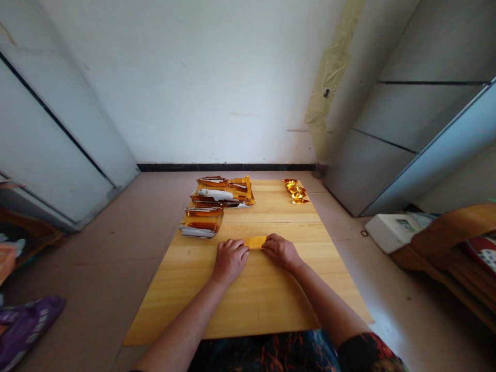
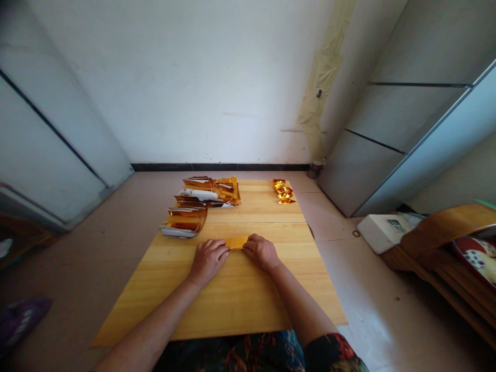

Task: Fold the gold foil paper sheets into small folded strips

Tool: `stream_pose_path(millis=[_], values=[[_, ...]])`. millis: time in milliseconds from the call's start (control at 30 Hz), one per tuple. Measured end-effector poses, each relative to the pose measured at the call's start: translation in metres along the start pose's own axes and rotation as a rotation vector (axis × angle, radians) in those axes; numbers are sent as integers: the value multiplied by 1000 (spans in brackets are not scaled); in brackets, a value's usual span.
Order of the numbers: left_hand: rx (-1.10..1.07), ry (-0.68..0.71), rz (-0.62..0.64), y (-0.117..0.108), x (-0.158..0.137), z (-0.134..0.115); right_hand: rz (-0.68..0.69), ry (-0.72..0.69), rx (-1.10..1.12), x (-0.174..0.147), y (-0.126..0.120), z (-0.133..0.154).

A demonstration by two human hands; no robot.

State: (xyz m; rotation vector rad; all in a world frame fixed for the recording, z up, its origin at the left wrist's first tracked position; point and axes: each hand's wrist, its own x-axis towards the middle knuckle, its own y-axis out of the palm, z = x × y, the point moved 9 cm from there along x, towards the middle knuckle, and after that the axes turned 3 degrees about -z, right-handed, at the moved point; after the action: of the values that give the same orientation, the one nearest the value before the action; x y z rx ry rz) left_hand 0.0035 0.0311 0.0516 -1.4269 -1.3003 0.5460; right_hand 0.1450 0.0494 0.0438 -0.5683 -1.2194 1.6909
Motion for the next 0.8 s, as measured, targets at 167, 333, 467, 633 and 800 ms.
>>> stream_pose_path(millis=[167,333,467,633,800], values=[[-132,-108,-38,2,1,18,-110,137,92,-4,1,-10],[-216,-227,-43,5,6,33,-80,306,14,3,4,-19],[-219,-260,-69,5,7,35,-72,399,-153,9,3,-15],[-205,-355,-106,5,8,40,-162,493,-236,5,1,-8],[-134,-386,-103,5,7,38,-234,534,-234,-2,0,-6]])
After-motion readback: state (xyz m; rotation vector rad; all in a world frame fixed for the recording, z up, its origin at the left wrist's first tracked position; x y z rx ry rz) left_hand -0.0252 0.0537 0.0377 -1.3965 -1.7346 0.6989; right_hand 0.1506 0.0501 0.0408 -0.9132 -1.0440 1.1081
